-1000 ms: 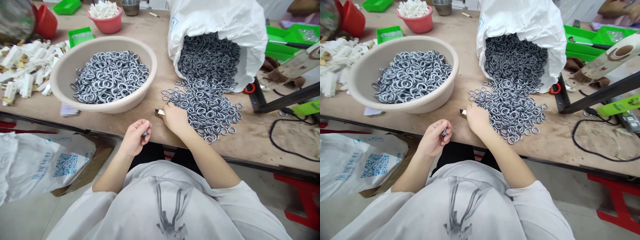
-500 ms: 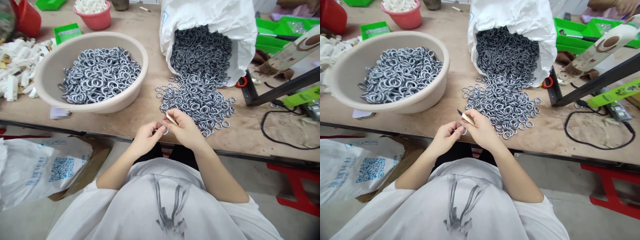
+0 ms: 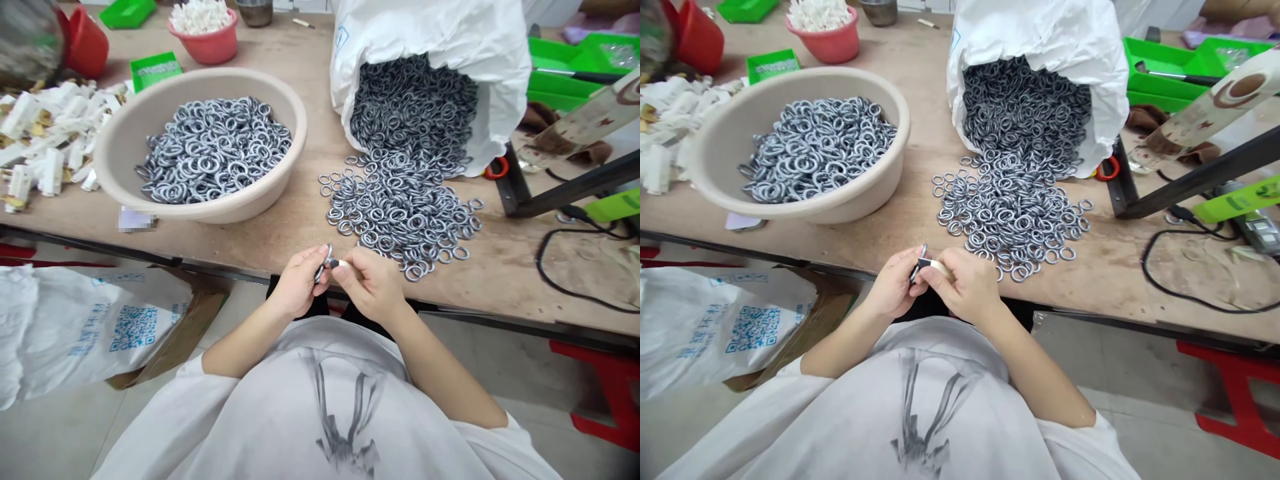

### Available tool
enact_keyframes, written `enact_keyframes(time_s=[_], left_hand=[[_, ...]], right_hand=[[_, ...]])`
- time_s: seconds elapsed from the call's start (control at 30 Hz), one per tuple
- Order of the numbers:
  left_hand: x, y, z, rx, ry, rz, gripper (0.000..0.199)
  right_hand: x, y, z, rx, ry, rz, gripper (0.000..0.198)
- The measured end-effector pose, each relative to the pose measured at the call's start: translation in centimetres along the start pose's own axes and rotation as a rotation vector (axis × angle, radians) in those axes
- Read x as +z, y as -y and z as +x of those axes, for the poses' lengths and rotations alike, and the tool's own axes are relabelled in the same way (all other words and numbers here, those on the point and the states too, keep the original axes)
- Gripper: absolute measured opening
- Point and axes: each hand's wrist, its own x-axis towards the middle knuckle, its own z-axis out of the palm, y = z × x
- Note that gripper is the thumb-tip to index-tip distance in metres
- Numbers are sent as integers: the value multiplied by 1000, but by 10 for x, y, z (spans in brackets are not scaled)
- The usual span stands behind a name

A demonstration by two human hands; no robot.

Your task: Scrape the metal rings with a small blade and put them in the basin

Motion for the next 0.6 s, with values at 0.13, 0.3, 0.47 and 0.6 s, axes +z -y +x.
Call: enact_keyframes(time_s=[0.13, 0.3, 0.47, 0.6], left_hand=[[0, 1, 1, -4, -26, -11, 44], [-5, 2, 0, -30, 2, 20, 45], [-12, 6, -10, -141, 192, 126, 45], [-16, -1, -11, -67, 109, 120, 39]], right_hand=[[1, 8, -3, -42, 49, -138, 47], [2, -1, 0, 72, 100, -155, 47], [-5, -24, 28, 358, 9, -363, 45], [-2, -23, 60, 281, 132, -625, 30]])
